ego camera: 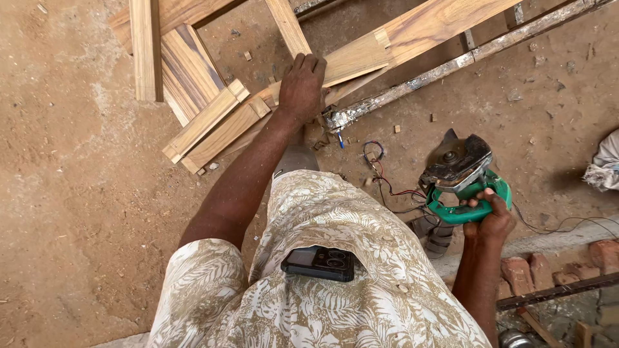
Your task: The person uses a handheld circular saw to cut a long wooden plank into smaller pieces. They repeatedly position the saw, make cuts, and move the resulting wood segments aside on a wooden workbench.
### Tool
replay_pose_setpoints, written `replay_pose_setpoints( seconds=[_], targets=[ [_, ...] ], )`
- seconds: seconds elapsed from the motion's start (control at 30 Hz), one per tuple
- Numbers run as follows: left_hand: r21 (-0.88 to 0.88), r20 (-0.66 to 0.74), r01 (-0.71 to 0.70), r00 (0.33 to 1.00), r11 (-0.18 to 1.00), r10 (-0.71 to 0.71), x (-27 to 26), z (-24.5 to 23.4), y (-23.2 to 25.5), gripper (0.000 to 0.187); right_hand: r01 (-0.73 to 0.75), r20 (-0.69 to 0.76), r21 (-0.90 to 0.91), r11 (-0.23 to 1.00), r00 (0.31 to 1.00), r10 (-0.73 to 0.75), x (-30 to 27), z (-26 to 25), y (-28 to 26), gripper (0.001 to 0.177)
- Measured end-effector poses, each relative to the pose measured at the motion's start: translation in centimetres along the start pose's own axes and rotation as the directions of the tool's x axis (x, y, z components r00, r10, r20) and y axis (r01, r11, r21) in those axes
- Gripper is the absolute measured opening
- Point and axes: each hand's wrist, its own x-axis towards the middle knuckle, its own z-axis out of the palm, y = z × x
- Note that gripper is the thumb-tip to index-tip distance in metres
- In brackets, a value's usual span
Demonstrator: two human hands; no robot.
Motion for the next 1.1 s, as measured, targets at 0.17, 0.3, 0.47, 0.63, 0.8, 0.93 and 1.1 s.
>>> replay_pose_setpoints(
  seconds=[0.17,0.3,0.47,0.63,0.8,0.93,1.1],
  targets=[
    [0.006,-0.028,-0.051,0.998,0.999,0.051,1.2,2.4,-0.3,0.076,0.166,0.178,-0.121,0.979,0.974,-0.143,-3.1,4.8,-3.1,0.012],
    [-0.031,-0.031,-0.086,0.996,0.996,0.085,2.2,4.1,0.0,0.074,0.276,0.327,-0.14,0.951,0.919,-0.219,-4.9,10.6,-5.9,0.02],
    [0.009,0.04,-0.04,0.998,0.999,0.04,2.3,4.6,0.8,0.073,0.435,0.472,-0.25,0.865,0.835,-0.284,-5.9,16.1,-8.1,0.028],
    [-0.118,-0.097,-0.048,0.995,0.992,0.037,2.7,5.0,2.2,0.075,0.524,0.554,-0.383,0.76,0.789,-0.265,-3.3,20.6,-7.4,0.025],
    [-0.169,-0.2,-0.055,0.98,0.984,0.02,2.6,7.1,1.9,0.064,0.566,0.604,-0.463,0.682,0.765,-0.225,-1.1,22.9,-5.6,0.017],
    [-0.14,-0.224,-0.073,0.974,0.987,0.04,2.7,8.5,1.2,0.066,0.612,0.6,-0.523,0.593,0.759,-0.253,-1.0,23.4,-4.3,0.014],
    [-0.138,-0.258,-0.096,0.965,0.986,0.058,2.3,8.5,1.1,0.068,0.639,0.619,-0.498,0.586,0.735,-0.277,-0.9,23.0,-4.0,0.011]
  ],
)
